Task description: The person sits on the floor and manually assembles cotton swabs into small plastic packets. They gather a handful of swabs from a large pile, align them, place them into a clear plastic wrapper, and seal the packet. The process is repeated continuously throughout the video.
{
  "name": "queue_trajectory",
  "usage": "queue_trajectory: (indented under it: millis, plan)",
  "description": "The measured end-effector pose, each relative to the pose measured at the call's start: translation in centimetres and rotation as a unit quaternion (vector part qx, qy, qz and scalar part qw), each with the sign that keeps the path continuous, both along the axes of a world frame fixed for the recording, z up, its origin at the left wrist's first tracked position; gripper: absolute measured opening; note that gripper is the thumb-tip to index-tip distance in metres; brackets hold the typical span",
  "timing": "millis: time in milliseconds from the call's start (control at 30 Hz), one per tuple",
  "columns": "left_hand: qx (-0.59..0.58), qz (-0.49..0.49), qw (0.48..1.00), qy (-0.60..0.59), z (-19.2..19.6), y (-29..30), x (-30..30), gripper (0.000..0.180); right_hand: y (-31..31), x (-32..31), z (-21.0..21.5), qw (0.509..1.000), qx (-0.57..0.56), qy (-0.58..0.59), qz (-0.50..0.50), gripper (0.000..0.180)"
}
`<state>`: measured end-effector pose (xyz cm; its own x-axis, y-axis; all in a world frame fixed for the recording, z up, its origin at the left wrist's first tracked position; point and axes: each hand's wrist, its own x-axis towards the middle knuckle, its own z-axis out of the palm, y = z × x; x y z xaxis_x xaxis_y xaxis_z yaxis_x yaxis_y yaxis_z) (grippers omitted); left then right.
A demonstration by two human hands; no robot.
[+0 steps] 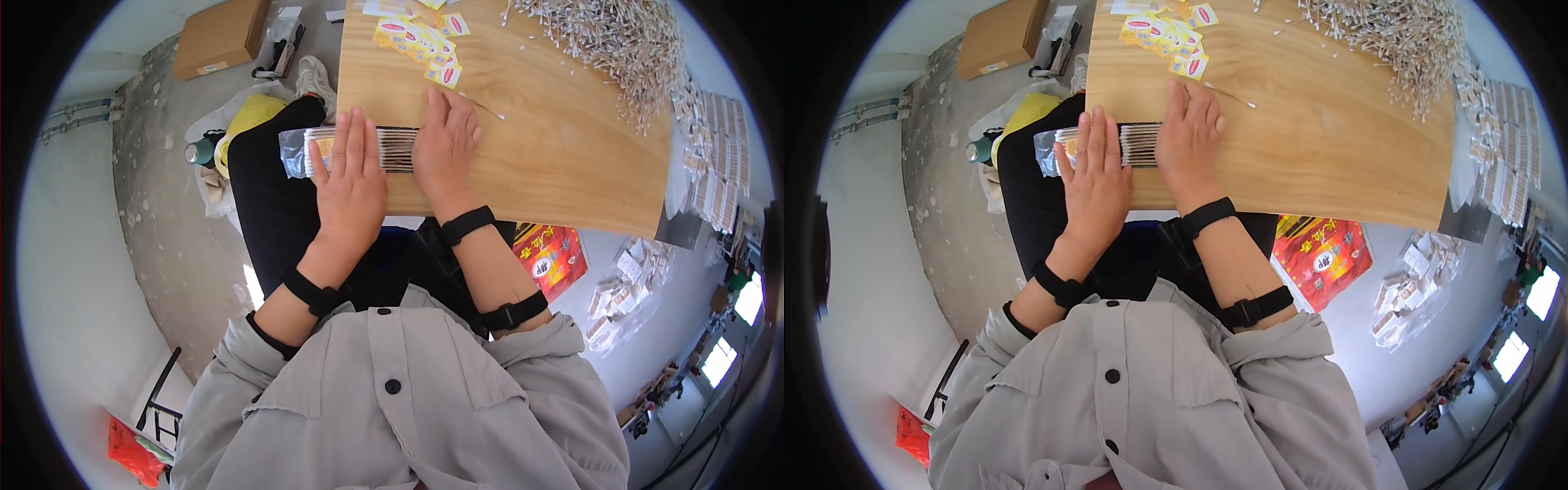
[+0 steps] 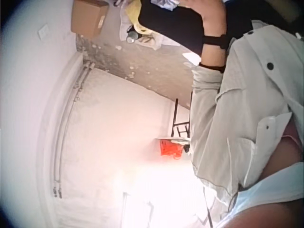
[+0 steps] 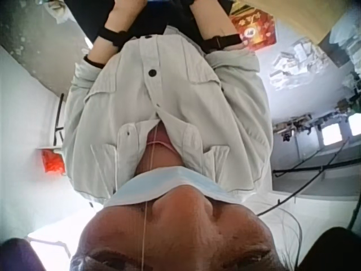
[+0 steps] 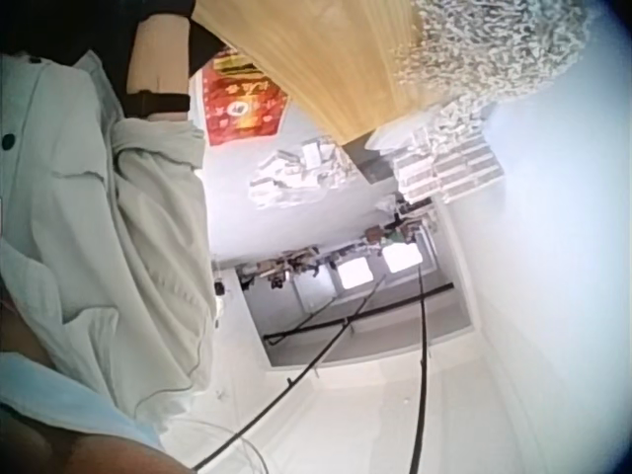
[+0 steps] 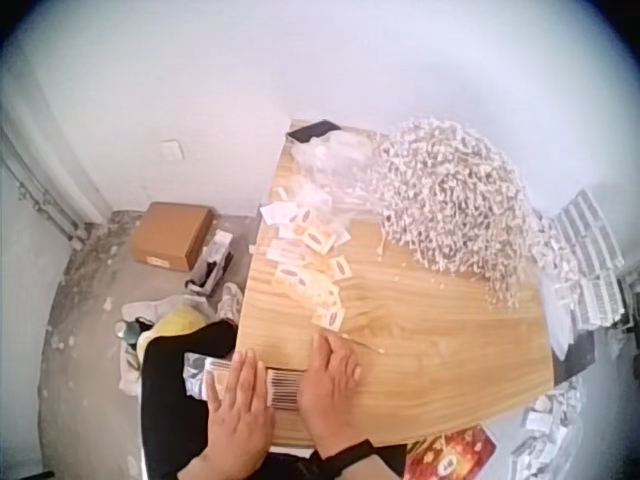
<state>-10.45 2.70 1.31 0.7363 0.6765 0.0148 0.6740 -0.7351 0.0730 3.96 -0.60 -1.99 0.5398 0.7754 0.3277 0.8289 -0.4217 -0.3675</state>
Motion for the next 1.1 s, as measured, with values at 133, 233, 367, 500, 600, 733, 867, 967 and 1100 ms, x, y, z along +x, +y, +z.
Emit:
queue_trajectory:
  millis: [133, 233, 367, 500, 600, 733, 867, 967, 1100]
  plan:
    - [-0.07, -0.036, 0.995, -0.067, 0.1, -1.0, 1.2, 0.076, 0.1, -0.2, -0.4, 1.0, 0.001, 0.004, -0.017, 0.043]
    - [-0.065, -0.045, 0.996, -0.031, -0.6, -1.2, 1.2, 0.076, 0.0, -0.1, -0.5, 1.0, 0.011, 0.013, -0.021, 0.044]
    - [-0.06, -0.055, 0.996, -0.021, -0.7, -1.0, 0.9, 0.089, -0.2, -0.2, -0.6, 1.0, 0.025, 0.012, -0.013, 0.048]
    - [-0.103, -0.055, 0.99, -0.081, -0.4, -0.9, 0.4, 0.1, 0.2, -0.5, -0.1, 1.0, 0.011, 0.019, 0.003, 0.048]
    - [-0.062, -0.042, 0.975, -0.211, 0.6, 1.3, -0.8, 0.091, -0.2, 0.2, -0.4, 1.0, -0.017, 0.003, 0.0, 0.046]
    - [-0.161, 0.263, 0.866, -0.394, -2.1, 6.2, -4.5, 0.055, -0.2, 0.5, -0.6, 1.0, -0.004, -0.008, 0.004, 0.042]
    - [-0.507, 0.369, 0.607, -0.488, -4.0, 8.1, -5.2, 0.034, -0.2, 0.6, 0.1, 1.0, 0.026, 0.009, 0.01, 0.041]
    - [-0.578, 0.363, 0.561, -0.468, -5.0, 7.9, -4.9, 0.036, -0.3, 0.4, 0.3, 0.999, 0.047, 0.018, 0.01, 0.04]
    - [-0.612, 0.346, 0.518, -0.487, -7.2, 8.0, -4.9, 0.038, -0.3, 0.4, -0.3, 0.998, 0.055, -0.009, -0.006, 0.039]
